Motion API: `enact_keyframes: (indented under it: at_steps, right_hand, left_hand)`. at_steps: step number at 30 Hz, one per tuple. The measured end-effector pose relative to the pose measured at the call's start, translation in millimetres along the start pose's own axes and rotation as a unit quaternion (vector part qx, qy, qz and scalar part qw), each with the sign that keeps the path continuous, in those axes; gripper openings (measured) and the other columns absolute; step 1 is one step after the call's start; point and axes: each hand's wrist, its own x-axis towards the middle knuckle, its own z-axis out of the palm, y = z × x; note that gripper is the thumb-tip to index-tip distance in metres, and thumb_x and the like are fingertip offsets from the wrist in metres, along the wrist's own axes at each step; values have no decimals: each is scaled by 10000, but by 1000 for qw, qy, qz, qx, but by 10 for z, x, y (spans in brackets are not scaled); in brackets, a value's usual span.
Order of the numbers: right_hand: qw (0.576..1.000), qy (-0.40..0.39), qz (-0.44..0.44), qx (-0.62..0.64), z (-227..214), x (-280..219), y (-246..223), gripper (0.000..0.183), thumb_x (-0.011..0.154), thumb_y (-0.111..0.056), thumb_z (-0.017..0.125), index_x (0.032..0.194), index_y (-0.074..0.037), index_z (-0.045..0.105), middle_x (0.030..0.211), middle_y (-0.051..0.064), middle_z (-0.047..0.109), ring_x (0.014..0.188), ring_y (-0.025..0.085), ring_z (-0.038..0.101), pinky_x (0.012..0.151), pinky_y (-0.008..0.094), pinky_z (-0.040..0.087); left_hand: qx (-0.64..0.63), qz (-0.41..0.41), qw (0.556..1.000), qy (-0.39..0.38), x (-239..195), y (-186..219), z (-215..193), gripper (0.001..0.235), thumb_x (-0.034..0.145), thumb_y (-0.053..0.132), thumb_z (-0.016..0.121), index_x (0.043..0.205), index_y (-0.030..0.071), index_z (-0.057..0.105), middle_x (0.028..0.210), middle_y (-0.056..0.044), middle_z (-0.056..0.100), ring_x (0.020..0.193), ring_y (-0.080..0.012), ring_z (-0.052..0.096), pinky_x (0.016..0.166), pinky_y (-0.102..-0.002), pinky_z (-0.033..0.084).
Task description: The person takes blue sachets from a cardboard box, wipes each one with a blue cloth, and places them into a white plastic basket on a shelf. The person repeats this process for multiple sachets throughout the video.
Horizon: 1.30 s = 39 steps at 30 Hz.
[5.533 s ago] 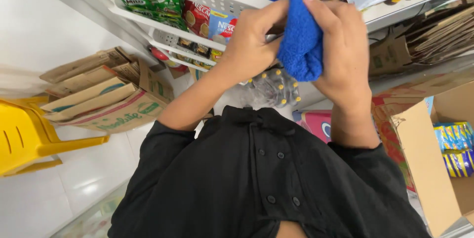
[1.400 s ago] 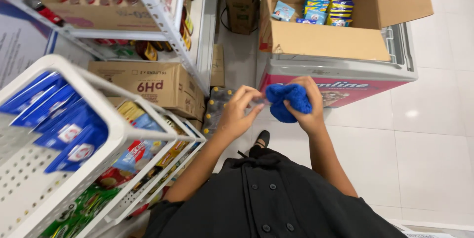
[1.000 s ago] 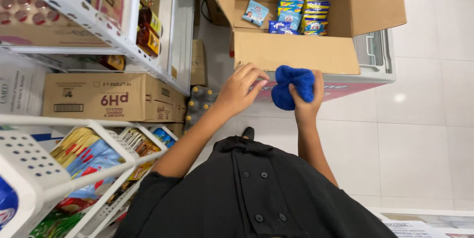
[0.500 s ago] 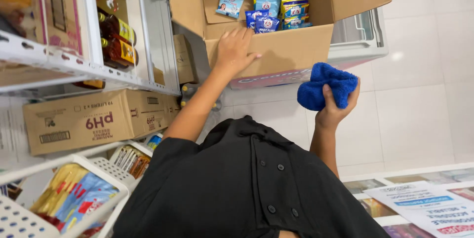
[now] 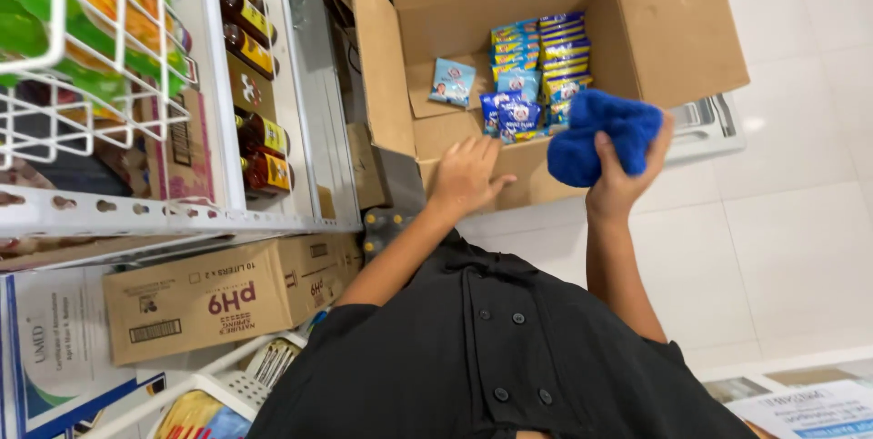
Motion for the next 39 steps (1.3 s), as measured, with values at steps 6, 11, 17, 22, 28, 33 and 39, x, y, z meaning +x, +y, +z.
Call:
enact_keyframes:
  at_steps: [6, 11, 17, 22, 28, 33, 39]
  right_hand:
    - [938, -296, 57, -172, 498, 557, 903, 572, 776, -98, 866, 1275, 56, 632, 1214, 341, 606, 1217, 554, 535, 1056, 605, 369]
    - [547, -673, 145, -477, 818, 910, 2471, 734, 760, -482, 738, 1405, -145, 648, 1411, 226, 631, 1306, 439, 580, 1124, 532, 440]
    - [464, -728, 145, -484, 784, 637, 3056, 774, 601, -570, 815, 1301, -251, 730, 1490, 216, 479, 1245, 488, 614, 1029, 537, 535]
    - [448, -728, 160, -494, 842, 673, 2954, 818, 606, -548, 797, 1341, -203, 700, 1513, 211, 419, 1254, 509, 598, 1040, 550, 526]
    - [447, -724, 140, -507, 798, 569, 3295, 796, 628, -579, 780, 1334, -217, 711, 1502, 201, 430, 1235, 487, 617, 1019, 535, 543]
    - [448, -717, 133, -517, 805, 563, 3287, 799, 636, -576, 782, 1339, -203, 712, 1509, 206, 424, 1244, 482, 612, 1030, 531, 537]
    - [442, -741, 102, -495, 825, 598, 2922, 741, 661, -533, 729, 1265, -103, 748, 1324, 205, 686, 1264, 395, 627, 1043, 496, 517]
  left_hand:
    - [-13, 7, 1000, 4, 22, 53, -224, 669, 804, 666, 631, 1193, 125, 582, 990, -32, 598, 942, -211, 601, 791, -372, 476]
    - [17, 53, 998, 32, 48, 9, -241, 643, 867, 615, 553, 1222, 79, 570, 949, -43, 532, 875, -236, 570, 738, -376, 461]
    - [38, 62, 994, 76, 55, 10, -186, 606, 939, 611, 437, 1222, 94, 580, 924, -17, 501, 820, -196, 544, 706, -327, 442]
    - [44, 68, 992, 92, 101, -11, -187, 586, 926, 597, 469, 1202, 94, 589, 908, -21, 508, 810, -197, 549, 702, -326, 443]
    - [59, 65, 991, 98, 97, 23, -189, 572, 888, 582, 530, 1187, 99, 601, 896, -22, 513, 800, -198, 552, 699, -328, 448]
    - [66, 54, 991, 100, 78, 83, -225, 591, 860, 597, 553, 1182, 104, 606, 886, -20, 512, 788, -198, 549, 694, -330, 452]
    - [70, 35, 993, 94, 56, 159, -263, 571, 907, 611, 490, 1186, 125, 596, 906, -11, 529, 803, -192, 570, 719, -329, 469]
